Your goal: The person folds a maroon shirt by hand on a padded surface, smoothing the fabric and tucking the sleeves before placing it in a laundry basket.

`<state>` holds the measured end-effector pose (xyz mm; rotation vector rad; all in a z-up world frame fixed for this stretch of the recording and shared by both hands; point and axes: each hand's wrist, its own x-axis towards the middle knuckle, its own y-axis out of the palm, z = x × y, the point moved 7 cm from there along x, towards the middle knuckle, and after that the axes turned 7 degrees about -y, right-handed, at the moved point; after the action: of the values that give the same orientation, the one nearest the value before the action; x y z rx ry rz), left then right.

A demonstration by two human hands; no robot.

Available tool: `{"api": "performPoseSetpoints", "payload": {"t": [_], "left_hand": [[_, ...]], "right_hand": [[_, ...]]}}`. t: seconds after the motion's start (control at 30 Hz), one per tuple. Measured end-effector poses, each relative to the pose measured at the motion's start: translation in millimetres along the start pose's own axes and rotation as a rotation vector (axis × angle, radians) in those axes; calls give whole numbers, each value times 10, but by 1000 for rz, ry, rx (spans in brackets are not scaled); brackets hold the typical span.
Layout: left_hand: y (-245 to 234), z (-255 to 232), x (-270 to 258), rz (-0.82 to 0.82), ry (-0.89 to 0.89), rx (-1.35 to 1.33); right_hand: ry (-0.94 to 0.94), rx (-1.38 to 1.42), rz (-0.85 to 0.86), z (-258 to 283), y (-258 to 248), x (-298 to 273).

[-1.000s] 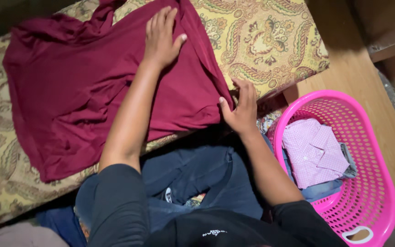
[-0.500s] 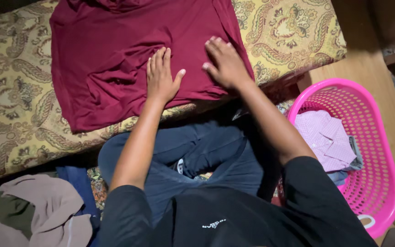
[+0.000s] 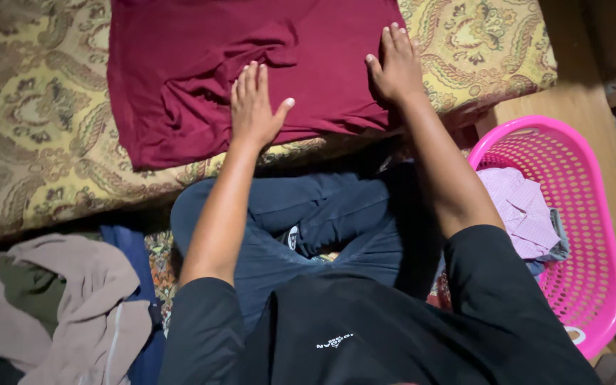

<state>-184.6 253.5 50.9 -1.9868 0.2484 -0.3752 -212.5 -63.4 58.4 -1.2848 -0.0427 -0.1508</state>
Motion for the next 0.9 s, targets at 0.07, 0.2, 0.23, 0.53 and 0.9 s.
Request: {"api": "performPoseSetpoints", "payload": {"t": [0.07,0.2,0.23,0.53,0.9], "left_hand": [[-49,153,-76,23,-40,16],[-20,216,-132,37,-56,55],[-12,215,-137,39,-54,61],[-111,220,-253,124,-5,112],[-291,147,-492,-189,95,-34]], "right_hand": [[-66,21,-18,235,-6,20],[-275,81,108,1001,148,-67],[-302,75,119,1139,181,-148],[-362,71,57,1345,191,-321],[-360,91,37,1356,201,-336]]}}
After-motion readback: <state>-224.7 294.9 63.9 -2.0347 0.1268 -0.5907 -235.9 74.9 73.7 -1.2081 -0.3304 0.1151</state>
